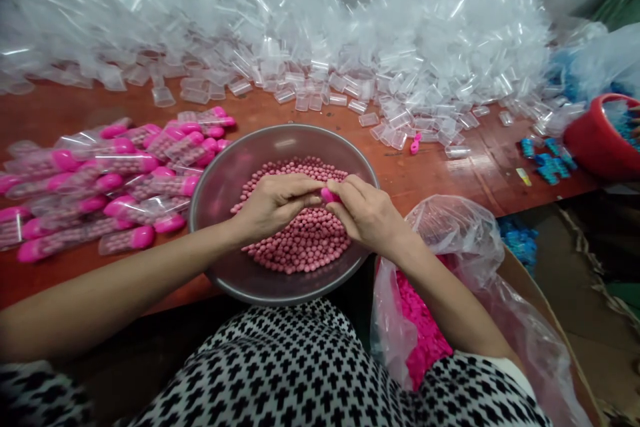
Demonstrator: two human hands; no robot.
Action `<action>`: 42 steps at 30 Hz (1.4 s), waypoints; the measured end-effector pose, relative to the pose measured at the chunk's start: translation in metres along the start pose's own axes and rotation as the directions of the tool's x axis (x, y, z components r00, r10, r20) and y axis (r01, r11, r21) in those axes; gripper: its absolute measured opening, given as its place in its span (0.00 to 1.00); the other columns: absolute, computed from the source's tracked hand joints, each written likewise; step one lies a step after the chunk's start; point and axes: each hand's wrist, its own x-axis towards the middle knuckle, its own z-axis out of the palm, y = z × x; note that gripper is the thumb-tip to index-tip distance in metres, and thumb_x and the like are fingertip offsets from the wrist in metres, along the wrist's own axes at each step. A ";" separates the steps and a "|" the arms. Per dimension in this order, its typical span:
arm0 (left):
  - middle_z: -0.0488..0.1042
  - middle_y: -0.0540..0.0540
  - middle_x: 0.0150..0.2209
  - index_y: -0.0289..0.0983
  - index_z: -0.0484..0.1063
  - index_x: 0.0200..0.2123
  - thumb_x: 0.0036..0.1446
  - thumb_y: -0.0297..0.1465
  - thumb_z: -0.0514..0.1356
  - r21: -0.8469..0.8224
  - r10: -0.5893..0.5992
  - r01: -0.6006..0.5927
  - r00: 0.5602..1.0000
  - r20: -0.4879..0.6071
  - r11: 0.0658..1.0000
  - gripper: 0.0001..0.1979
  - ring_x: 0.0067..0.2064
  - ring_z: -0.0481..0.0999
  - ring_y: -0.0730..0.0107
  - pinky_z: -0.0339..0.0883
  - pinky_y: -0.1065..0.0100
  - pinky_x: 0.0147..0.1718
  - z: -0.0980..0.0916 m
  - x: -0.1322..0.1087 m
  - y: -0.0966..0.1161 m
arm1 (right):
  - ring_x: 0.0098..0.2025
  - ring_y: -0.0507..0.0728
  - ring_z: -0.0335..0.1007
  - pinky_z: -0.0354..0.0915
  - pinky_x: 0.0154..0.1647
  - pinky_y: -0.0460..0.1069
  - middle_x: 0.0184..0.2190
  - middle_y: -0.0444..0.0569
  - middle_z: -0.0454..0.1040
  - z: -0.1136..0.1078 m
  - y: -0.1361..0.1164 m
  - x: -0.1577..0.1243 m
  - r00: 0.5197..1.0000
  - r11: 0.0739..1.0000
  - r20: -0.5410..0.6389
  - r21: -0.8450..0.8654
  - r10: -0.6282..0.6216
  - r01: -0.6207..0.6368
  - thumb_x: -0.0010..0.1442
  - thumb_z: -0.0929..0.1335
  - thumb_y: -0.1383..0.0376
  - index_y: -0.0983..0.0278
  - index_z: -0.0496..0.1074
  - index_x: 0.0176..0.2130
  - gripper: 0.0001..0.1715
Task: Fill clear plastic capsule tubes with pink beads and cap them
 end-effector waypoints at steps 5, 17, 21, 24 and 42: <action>0.82 0.43 0.38 0.35 0.82 0.43 0.52 0.39 0.70 -0.537 -0.337 0.316 0.940 0.061 0.782 0.17 0.39 0.79 0.64 0.73 0.66 0.40 -0.001 0.007 0.002 | 0.49 0.61 0.77 0.72 0.52 0.57 0.49 0.52 0.79 -0.004 0.013 -0.013 0.917 0.682 0.069 0.647 0.392 -0.341 0.52 0.77 0.49 0.57 0.75 0.53 0.31; 0.83 0.43 0.42 0.40 0.84 0.38 0.54 0.39 0.69 -0.292 -0.102 0.095 0.995 -0.012 0.952 0.12 0.46 0.78 0.58 0.69 0.59 0.51 0.000 0.004 0.002 | 0.44 0.60 0.78 0.76 0.46 0.56 0.42 0.53 0.80 -0.001 0.009 0.009 0.759 0.215 0.387 0.802 0.524 -0.558 0.43 0.77 0.41 0.63 0.79 0.40 0.34; 0.83 0.44 0.42 0.43 0.84 0.39 0.54 0.36 0.69 -0.264 -0.061 0.040 0.996 -0.071 0.964 0.09 0.49 0.75 0.59 0.66 0.57 0.54 -0.001 0.001 -0.002 | 0.36 0.59 0.78 0.78 0.39 0.56 0.33 0.51 0.80 0.005 0.002 0.015 0.697 0.063 0.541 0.767 0.469 -0.638 0.45 0.77 0.43 0.64 0.78 0.35 0.30; 0.82 0.43 0.42 0.43 0.84 0.39 0.53 0.35 0.69 -0.298 -0.081 0.054 0.994 -0.079 0.953 0.09 0.51 0.75 0.59 0.66 0.58 0.55 0.000 0.000 -0.004 | 0.34 0.59 0.77 0.78 0.37 0.55 0.28 0.50 0.78 0.010 -0.003 0.016 0.696 0.042 0.524 0.784 0.491 -0.620 0.45 0.78 0.46 0.65 0.77 0.31 0.26; 0.83 0.50 0.45 0.45 0.83 0.42 0.56 0.41 0.67 -0.091 -0.261 0.247 0.937 -0.230 0.965 0.12 0.48 0.79 0.57 0.71 0.57 0.53 -0.045 -0.006 0.021 | 0.35 0.57 0.79 0.77 0.31 0.50 0.36 0.52 0.80 0.012 0.030 0.022 0.704 0.067 0.442 0.821 0.555 -0.568 0.46 0.70 0.31 0.62 0.72 0.41 0.41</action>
